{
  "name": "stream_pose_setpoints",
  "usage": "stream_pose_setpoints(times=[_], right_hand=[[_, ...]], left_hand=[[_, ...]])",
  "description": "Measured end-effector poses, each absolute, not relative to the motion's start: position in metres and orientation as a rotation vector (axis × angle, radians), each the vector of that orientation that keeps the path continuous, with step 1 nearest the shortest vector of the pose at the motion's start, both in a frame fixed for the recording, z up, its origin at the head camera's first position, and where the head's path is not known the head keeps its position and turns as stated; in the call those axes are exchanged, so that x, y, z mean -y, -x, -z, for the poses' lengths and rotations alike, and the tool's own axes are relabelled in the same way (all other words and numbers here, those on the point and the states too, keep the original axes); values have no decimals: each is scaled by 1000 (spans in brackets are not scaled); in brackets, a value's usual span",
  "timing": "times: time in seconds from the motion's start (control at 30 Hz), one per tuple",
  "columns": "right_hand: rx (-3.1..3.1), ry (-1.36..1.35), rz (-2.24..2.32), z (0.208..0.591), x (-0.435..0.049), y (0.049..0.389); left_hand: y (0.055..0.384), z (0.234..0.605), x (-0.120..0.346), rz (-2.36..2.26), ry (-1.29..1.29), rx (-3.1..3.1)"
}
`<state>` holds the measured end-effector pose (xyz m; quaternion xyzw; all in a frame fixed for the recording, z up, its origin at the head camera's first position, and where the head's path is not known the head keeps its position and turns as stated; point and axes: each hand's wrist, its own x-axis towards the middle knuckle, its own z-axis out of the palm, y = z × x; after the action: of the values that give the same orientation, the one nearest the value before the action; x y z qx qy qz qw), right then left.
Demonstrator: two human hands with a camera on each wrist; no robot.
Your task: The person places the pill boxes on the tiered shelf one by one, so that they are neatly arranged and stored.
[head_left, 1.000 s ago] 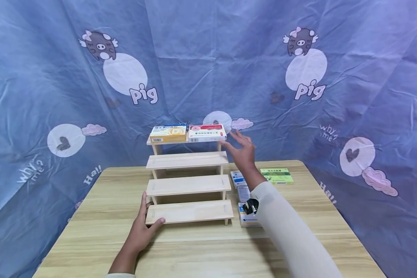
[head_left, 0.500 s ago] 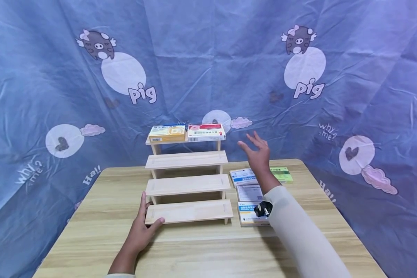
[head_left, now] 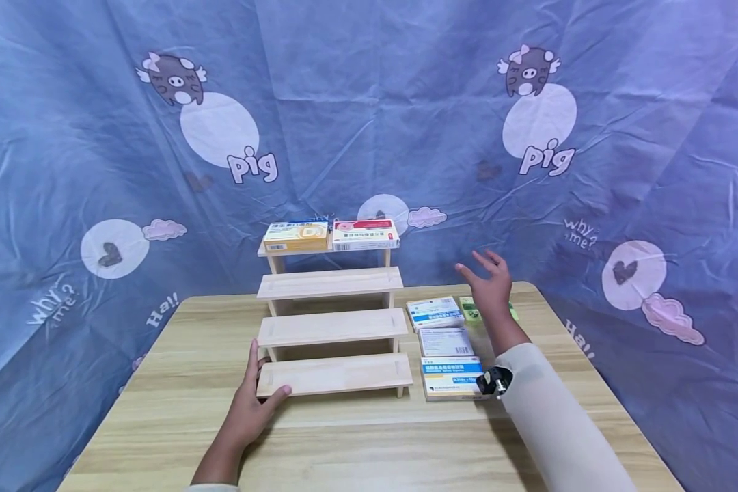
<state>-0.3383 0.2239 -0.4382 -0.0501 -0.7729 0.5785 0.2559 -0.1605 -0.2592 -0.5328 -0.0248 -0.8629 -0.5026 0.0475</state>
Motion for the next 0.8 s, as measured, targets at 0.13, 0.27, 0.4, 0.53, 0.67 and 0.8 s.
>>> stream_pose_setpoints(times=[0.13,0.27,0.4,0.53,0.67,0.8], right_hand=[[2181,207,-1570,442,-239,337],[2218,247,-1570,446,-253,337],[2273,287,-1551,452,-263,334],[2348,346,-1555,459,-272,329],[2416,332,-1602,466,-283,326],[2502,280,-1639,473,-298,321]], left_hand=[[161,531,260,1517,82,2626],[162,530,260,1522,85,2610],[162,530,259,1539,92,2610],[162,532,258,1549,86,2613],[161,531,258,1539,70,2617],[160,531,258,1535,66,2618]])
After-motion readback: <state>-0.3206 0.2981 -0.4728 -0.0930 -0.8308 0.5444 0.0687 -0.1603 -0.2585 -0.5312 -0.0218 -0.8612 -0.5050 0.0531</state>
